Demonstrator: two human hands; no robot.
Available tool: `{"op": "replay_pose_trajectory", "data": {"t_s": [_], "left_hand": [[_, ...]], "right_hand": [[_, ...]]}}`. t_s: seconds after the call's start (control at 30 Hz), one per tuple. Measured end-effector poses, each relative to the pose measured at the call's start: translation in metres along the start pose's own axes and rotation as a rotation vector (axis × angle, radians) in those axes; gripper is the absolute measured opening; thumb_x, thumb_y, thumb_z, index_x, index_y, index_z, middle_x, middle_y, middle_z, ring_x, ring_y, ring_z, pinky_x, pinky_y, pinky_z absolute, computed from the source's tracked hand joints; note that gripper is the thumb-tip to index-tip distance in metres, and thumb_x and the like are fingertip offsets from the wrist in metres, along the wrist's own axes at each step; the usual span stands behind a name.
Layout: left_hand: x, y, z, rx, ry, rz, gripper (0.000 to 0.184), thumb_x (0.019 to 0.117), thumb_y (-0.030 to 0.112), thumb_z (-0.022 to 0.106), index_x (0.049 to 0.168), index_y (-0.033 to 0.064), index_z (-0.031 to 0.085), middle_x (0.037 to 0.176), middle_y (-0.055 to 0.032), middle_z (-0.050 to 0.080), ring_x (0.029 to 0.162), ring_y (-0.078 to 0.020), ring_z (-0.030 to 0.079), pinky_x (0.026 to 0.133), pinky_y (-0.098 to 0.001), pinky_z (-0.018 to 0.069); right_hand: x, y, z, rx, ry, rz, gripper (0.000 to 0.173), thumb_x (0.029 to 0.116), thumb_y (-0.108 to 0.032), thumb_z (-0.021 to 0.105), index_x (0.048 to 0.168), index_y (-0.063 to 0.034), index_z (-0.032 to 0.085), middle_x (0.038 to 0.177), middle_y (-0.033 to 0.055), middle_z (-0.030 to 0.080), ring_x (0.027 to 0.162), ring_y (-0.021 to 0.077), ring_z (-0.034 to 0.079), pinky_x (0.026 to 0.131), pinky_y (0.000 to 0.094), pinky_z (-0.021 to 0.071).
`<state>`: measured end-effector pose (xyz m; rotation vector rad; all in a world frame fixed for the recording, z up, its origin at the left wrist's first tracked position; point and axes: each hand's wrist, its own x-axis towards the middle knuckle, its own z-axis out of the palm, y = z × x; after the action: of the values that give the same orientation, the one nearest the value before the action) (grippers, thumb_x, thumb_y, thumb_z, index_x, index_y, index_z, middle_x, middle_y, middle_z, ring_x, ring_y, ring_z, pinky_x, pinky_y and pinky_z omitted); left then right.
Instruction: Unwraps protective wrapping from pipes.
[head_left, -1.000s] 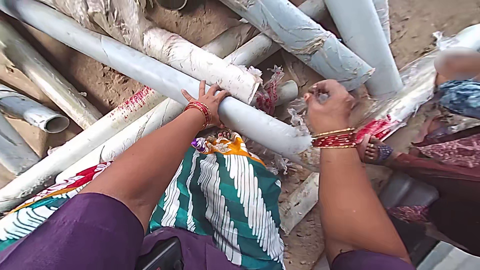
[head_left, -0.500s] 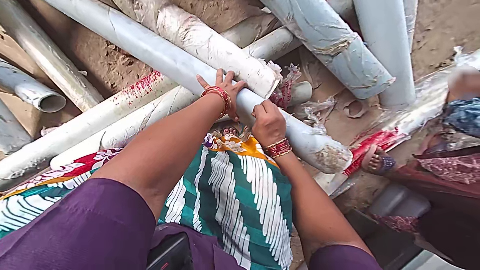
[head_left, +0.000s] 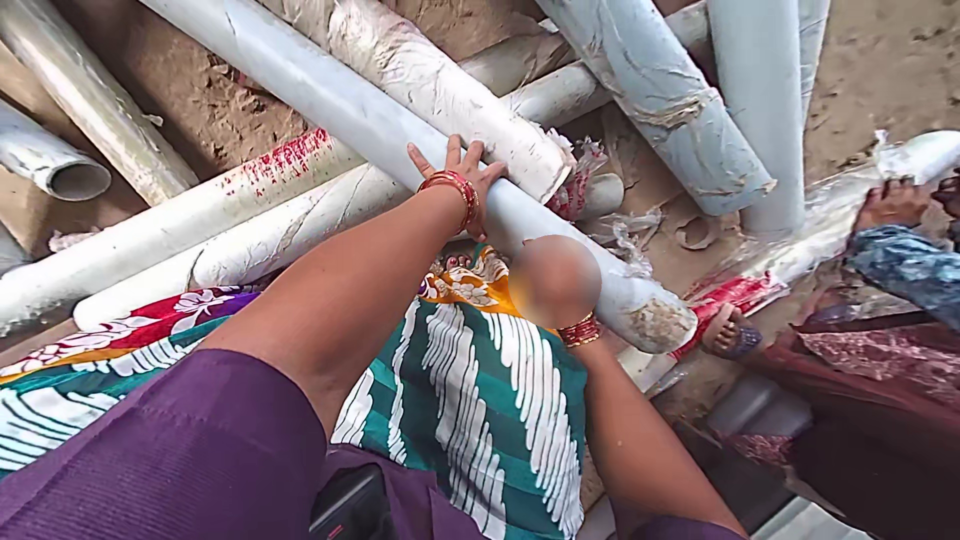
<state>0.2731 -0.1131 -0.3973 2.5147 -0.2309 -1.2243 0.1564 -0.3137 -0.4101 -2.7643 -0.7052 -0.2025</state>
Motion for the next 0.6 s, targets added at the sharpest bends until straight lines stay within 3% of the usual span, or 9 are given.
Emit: {"op": "replay_pose_trajectory", "data": {"t_s": [0.1, 0.3, 0.43, 0.5, 0.6], "left_hand": [[0.001, -0.001, 0.000, -0.011, -0.005, 0.004, 0.116, 0.0639, 0.038, 0.098, 0.160, 0.0349, 0.034, 0.172, -0.0139, 0.012, 0.156, -0.0498, -0.001, 0.099, -0.0937, 0.0018], [0.002, -0.001, -0.002, -0.007, -0.004, 0.010, 0.114, 0.0647, 0.038, 0.098, 0.159, 0.0346, 0.035, 0.171, -0.0134, 0.014, 0.156, -0.0492, 0.000, 0.098, -0.0939, 0.0022], [0.004, -0.002, -0.003, -0.006, 0.001, 0.004, 0.116, 0.0627, 0.038, 0.099, 0.159, 0.0341, 0.035, 0.171, -0.0133, 0.013, 0.156, -0.0496, -0.001, 0.098, -0.0938, 0.0024], [0.004, -0.003, -0.001, -0.005, 0.008, 0.010, 0.116, 0.0618, 0.038, 0.099, 0.159, 0.0344, 0.036, 0.171, -0.0134, 0.014, 0.156, -0.0498, 0.000, 0.098, -0.0939, 0.0028], [0.002, -0.001, -0.001, -0.011, 0.011, 0.017, 0.114, 0.0622, 0.036, 0.099, 0.158, 0.0340, 0.037, 0.170, -0.0138, 0.016, 0.156, -0.0500, 0.002, 0.098, -0.0939, 0.0029]], "right_hand": [[-0.002, -0.006, 0.013, -0.111, 0.100, -0.079, 0.016, 0.0930, 0.001, 0.059, 0.092, 0.0031, 0.075, 0.093, 0.0208, 0.075, 0.077, 0.0369, 0.070, 0.061, 0.0474, 0.0497], [-0.001, -0.006, 0.012, -0.232, 0.007, -0.061, 0.016, 0.0967, -0.001, 0.056, 0.088, 0.0058, 0.068, 0.085, 0.0229, 0.067, 0.080, 0.0401, 0.067, 0.061, 0.0497, 0.0456], [-0.009, 0.004, -0.020, -0.063, -0.143, 0.112, 0.012, 0.0931, 0.002, 0.056, 0.092, 0.0069, 0.067, 0.094, 0.0273, 0.068, 0.090, 0.0461, 0.067, 0.070, 0.0564, 0.0499], [-0.006, 0.007, -0.031, 0.039, -0.143, 0.191, 0.013, 0.0966, -0.002, 0.058, 0.094, 0.0052, 0.068, 0.093, 0.0253, 0.066, 0.089, 0.0440, 0.068, 0.073, 0.0553, 0.0538], [0.002, 0.005, -0.024, 0.094, -0.144, 0.082, 0.019, 0.1000, -0.007, 0.059, 0.109, 0.0008, 0.074, 0.101, 0.0223, 0.071, 0.091, 0.0406, 0.070, 0.075, 0.0528, 0.0553]]}}
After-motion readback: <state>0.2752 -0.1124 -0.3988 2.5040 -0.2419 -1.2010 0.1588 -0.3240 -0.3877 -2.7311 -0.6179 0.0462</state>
